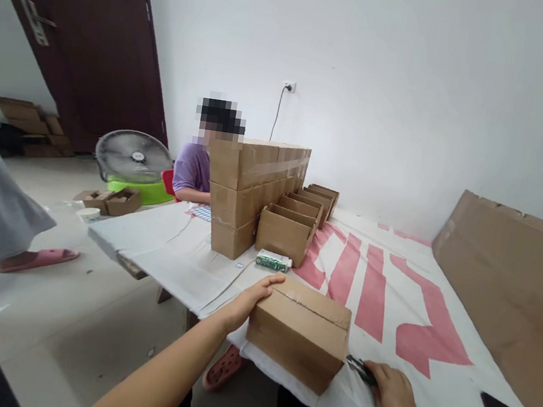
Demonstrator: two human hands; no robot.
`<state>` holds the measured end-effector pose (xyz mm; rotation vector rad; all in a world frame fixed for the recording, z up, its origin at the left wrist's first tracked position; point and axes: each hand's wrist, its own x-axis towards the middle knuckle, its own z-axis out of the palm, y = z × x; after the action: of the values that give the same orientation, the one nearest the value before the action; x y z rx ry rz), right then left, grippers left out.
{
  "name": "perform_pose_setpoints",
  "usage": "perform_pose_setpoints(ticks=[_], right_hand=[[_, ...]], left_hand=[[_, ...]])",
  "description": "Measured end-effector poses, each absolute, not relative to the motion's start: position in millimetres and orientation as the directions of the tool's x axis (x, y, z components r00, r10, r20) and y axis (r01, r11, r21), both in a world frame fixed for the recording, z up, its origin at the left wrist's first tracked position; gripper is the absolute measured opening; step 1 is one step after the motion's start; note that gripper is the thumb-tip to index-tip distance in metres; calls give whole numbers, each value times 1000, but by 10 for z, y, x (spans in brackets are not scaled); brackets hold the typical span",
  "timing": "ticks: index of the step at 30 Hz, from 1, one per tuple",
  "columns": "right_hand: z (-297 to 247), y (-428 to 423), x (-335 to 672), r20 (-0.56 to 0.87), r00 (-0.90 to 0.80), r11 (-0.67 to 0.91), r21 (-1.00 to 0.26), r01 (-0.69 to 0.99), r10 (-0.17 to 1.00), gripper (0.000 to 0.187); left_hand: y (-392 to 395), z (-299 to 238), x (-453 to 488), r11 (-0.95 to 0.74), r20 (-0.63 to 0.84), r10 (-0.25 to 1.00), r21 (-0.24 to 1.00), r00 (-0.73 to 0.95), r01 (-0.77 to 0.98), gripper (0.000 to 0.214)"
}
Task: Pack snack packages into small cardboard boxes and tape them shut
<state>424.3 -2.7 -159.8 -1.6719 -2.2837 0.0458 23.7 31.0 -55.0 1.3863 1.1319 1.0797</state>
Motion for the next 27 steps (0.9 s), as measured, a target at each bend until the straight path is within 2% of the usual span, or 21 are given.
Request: perform_pose_setpoints(ticks=[2, 5, 7, 9, 13, 16, 22, 27], right_hand=[[-1429, 64, 4253, 305, -259, 330, -207, 921, 916, 44], [-963, 207, 4086, 507, -192, 302, -144, 942, 840, 39], [-586, 258, 3815, 618, -236, 314, -19, 949, 750, 36], [-250, 271, 3447, 658, -391, 413, 131, 901, 644, 39], [114, 280, 2679, 595, -673, 598, 365, 714, 440, 38], [163, 333, 2297, 495, -795, 651, 481, 587, 350, 32], [160, 379, 2151, 380, -873, 629, 607, 485, 306, 28], [221, 241, 2296, 315, -893, 596, 665, 450, 322, 25]], left_hand=[[291, -575, 209, -59, 51, 981, 998, 185, 37, 56], [289, -617, 180, -63, 66, 976, 998, 206, -22, 59], [304, -645, 174, -69, 77, 974, 997, 214, -46, 61], [326, -671, 173, -75, 86, 972, 995, 217, -59, 61], [374, -714, 178, -96, 111, 968, 992, 223, -80, 60], [407, -740, 184, -136, 155, 963, 986, 219, -99, 59], [461, -788, 175, -174, 191, 958, 980, 214, -96, 58], [419, -769, 166, -154, 165, 962, 986, 218, -66, 57]])
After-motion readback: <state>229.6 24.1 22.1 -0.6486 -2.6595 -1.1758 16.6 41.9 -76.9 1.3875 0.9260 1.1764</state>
